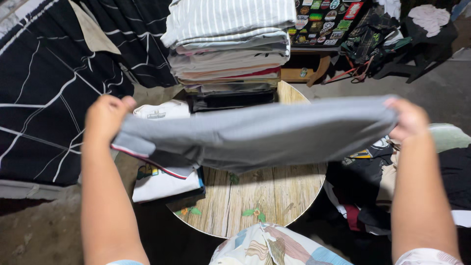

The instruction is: The person folds several t-shirts one by one on a round wooden table. Each shirt is laid flat, folded in half, then folded again into a compact rectangle and stacked on the table.

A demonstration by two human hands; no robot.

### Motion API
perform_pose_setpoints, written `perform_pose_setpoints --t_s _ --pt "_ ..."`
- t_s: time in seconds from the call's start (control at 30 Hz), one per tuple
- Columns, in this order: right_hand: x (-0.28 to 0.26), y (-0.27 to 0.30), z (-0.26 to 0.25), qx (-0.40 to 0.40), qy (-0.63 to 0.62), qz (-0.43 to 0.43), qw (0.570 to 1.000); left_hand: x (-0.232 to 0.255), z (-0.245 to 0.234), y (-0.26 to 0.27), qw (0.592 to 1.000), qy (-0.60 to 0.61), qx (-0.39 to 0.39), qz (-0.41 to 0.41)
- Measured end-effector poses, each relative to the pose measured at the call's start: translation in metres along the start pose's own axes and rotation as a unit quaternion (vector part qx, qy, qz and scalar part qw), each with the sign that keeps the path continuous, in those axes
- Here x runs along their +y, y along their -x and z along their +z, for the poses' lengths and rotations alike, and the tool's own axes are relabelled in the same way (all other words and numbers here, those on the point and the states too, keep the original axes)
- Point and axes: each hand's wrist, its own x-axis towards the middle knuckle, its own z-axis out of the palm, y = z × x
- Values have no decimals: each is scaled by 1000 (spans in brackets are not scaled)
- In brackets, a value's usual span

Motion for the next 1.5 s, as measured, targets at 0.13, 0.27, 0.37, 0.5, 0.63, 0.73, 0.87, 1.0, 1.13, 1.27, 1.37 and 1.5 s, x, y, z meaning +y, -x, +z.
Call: perform_pose_setpoints --t_s 0.13,0.27,0.37,0.5,0.63,0.73,0.87,1.0,1.13,1.27,1.37,1.5 --pt "94 38 -3 89 183 222 954 -58 28 32 951 -158 -238 -120" --pt "159 73 -12 89 230 333 910 -106 39 67 904 -32 -385 -183" --pt "172 79 -24 34 209 378 901 -126 35 72 869 9 -453 -201" --pt "154 65 -35 -14 126 332 935 -124 22 61 895 75 -404 -175" --pt "102 33 -17 -46 33 195 979 -82 19 20 941 194 -237 -145" --pt "44 15 15 -65 -42 10 997 -37 12 -29 955 252 -84 -129" --pt "-32 21 53 -153 -119 -167 967 14 -20 -75 884 445 50 136" --pt "-53 44 62 -168 -157 -199 953 31 -69 -79 875 411 119 226" --pt "-12 53 36 -80 -96 -152 980 6 -81 -30 920 285 95 253" --pt "89 62 -1 -38 40 -25 998 -51 -55 50 974 140 8 180" --pt "162 81 -17 -5 253 57 966 -92 -17 107 997 -2 -73 -11" --pt "207 99 -17 -52 360 148 920 -132 10 132 992 -74 -103 21"
